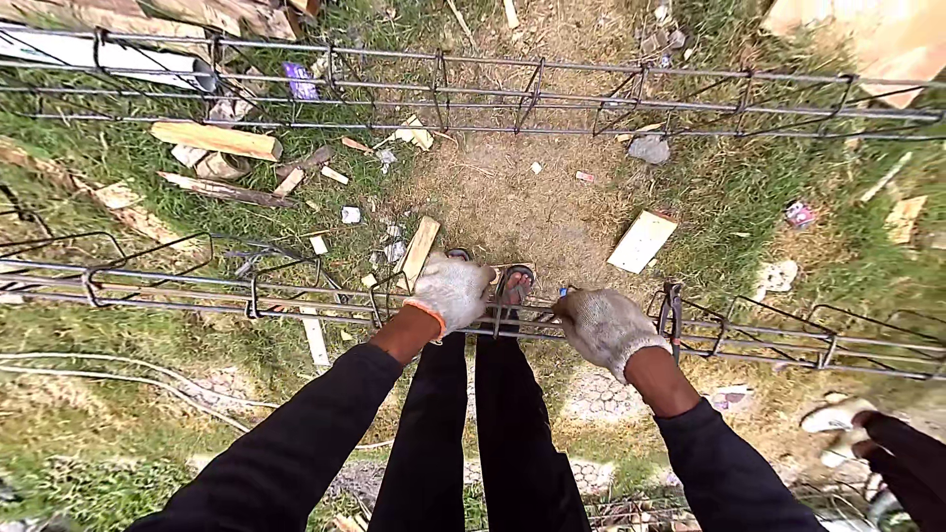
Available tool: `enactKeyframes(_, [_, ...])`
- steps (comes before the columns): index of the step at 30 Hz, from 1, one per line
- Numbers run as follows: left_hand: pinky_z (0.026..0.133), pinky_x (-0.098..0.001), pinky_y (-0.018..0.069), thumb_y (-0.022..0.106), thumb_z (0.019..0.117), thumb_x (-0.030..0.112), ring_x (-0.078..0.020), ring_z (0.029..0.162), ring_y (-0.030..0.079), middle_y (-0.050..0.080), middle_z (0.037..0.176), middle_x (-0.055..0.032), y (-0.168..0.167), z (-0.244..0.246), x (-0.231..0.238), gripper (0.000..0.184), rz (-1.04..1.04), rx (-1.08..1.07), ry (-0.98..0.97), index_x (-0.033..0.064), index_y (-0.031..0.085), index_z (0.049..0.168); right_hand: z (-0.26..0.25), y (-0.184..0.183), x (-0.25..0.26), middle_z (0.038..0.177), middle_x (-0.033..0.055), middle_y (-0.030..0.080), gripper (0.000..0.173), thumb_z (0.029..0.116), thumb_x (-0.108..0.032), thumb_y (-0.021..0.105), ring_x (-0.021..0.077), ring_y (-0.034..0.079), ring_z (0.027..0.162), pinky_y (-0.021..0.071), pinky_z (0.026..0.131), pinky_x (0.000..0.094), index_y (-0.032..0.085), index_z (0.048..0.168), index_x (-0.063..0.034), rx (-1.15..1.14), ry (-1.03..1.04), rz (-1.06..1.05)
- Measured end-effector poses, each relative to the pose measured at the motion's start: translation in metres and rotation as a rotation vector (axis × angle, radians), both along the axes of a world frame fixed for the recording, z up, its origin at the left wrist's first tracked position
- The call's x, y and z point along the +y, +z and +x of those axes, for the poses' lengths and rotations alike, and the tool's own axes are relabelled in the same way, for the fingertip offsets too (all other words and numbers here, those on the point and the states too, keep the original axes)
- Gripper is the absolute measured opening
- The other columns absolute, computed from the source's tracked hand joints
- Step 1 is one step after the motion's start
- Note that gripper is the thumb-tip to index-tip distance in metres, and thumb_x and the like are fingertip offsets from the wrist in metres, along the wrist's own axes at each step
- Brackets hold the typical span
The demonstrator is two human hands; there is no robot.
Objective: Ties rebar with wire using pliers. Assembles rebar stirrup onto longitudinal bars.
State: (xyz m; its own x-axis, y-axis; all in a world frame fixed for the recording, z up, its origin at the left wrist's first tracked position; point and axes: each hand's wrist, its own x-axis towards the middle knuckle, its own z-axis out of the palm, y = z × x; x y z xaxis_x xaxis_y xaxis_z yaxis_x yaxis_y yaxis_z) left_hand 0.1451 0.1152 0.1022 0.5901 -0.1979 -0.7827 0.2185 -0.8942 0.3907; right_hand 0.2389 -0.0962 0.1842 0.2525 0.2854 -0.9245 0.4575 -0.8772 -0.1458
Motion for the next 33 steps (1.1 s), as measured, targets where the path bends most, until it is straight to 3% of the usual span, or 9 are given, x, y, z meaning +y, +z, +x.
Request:
enactKeyframes(3, [0.106, -0.0605, 0.0382, 0.046, 0.1029, 0.041, -0.0303, 0.109, 0.064, 0.073, 0.103, -0.0020, -0.001, 0.000, -0.001, 0.031, -0.004, -0.011, -0.036, 0.0285, 0.072, 0.114, -0.004, 0.000, 0.003, 0.089, 0.0069, 0.073, 0.017, 0.0980, -0.031, 0.060, 0.0309, 0.072, 0.085, 0.0561, 0.068, 0.0578, 0.075, 0.098, -0.0223, 0.023, 0.031, -0.086])
enactKeyframes(5, [0.107, -0.0588, 0.0396, 0.047, 0.1032, 0.039, -0.0294, 0.110, 0.065, 0.073, 0.104, -0.0024, -0.001, 0.004, -0.002, 0.030, -0.026, 0.005, -0.035, 0.0269, 0.072, 0.114, -0.006, -0.002, 0.004, 0.090, 0.0075, 0.074, 0.017, 0.0976, -0.032, 0.061, 0.0319, 0.072, 0.087, 0.0560, 0.069, 0.0586, 0.075, 0.097, -0.0218, 0.032, 0.036, -0.117])
enactKeyframes(7, [0.093, -0.0568, 0.0501, 0.049, 0.1039, 0.037, -0.0282, 0.103, 0.068, 0.073, 0.100, -0.0033, -0.002, 0.005, 0.000, 0.028, -0.093, 0.037, 0.020, 0.0258, 0.072, 0.114, -0.010, -0.003, 0.005, 0.090, 0.0082, 0.074, 0.017, 0.0963, -0.032, 0.062, 0.0327, 0.072, 0.086, 0.0559, 0.068, 0.0593, 0.075, 0.097, -0.0213, 0.031, 0.045, -0.120])
enactKeyframes(9, [0.085, -0.0576, 0.0543, 0.049, 0.1053, 0.037, -0.0266, 0.100, 0.070, 0.073, 0.100, -0.0039, -0.007, 0.003, 0.000, 0.028, -0.172, 0.094, 0.094, 0.0249, 0.072, 0.115, -0.013, -0.004, 0.007, 0.089, 0.0093, 0.073, 0.015, 0.0957, -0.030, 0.063, 0.0336, 0.072, 0.084, 0.0551, 0.066, 0.0599, 0.074, 0.095, -0.0200, 0.043, 0.067, -0.125])
enactKeyframes(15, [0.084, -0.0588, 0.0530, 0.047, 0.1061, 0.041, -0.0281, 0.099, 0.069, 0.071, 0.100, -0.0081, -0.023, -0.002, -0.003, 0.034, -0.237, 0.254, 0.115, 0.0176, 0.072, 0.106, -0.016, 0.003, 0.016, 0.088, 0.0118, 0.072, 0.012, 0.0929, -0.027, 0.067, 0.0357, 0.071, 0.083, 0.0547, 0.064, 0.0594, 0.074, 0.093, -0.0166, 0.032, 0.082, -0.137])
enactKeyframes(18, [0.088, -0.0577, 0.0525, 0.047, 0.1064, 0.040, -0.0272, 0.101, 0.069, 0.072, 0.103, -0.0092, -0.026, -0.008, -0.001, 0.036, -0.320, 0.294, 0.231, 0.0152, 0.073, 0.109, -0.017, 0.007, 0.016, 0.086, 0.0136, 0.071, 0.011, 0.0915, -0.025, 0.070, 0.0372, 0.070, 0.080, 0.0539, 0.062, 0.0603, 0.073, 0.091, -0.0149, 0.022, 0.058, -0.112])
enactKeyframes(22, [0.083, -0.0552, 0.0530, 0.048, 0.1051, 0.047, -0.0241, 0.091, 0.068, 0.070, 0.094, -0.0077, -0.035, -0.021, -0.001, 0.042, -0.391, 0.293, 0.346, 0.0148, 0.073, 0.098, -0.017, 0.009, 0.016, 0.086, 0.0135, 0.071, 0.011, 0.0907, -0.026, 0.071, 0.0375, 0.070, 0.081, 0.0540, 0.062, 0.0605, 0.073, 0.091, -0.0150, 0.025, 0.062, -0.104])
enactKeyframes(30, [0.084, -0.0557, 0.0520, 0.054, 0.1019, 0.049, -0.0254, 0.091, 0.067, 0.070, 0.092, -0.0088, -0.040, -0.015, 0.000, 0.042, -0.418, 0.304, 0.318, 0.0130, 0.074, 0.095, -0.022, 0.012, 0.031, 0.085, 0.0173, 0.070, 0.012, 0.0900, -0.020, 0.071, 0.0398, 0.070, 0.079, 0.0536, 0.061, 0.0605, 0.071, 0.091, -0.0082, 0.034, 0.027, -0.098])
enactKeyframes(33, [0.080, -0.0537, 0.0539, 0.057, 0.1001, 0.051, -0.0227, 0.085, 0.068, 0.070, 0.088, -0.0066, -0.040, -0.016, 0.001, 0.041, -0.413, 0.301, 0.361, 0.0145, 0.074, 0.095, -0.019, -0.003, 0.050, 0.097, 0.0212, 0.070, 0.019, 0.0950, -0.022, 0.063, 0.0426, 0.070, 0.092, 0.0547, 0.071, 0.0625, 0.069, 0.102, -0.0054, 0.132, 0.059, -0.195])
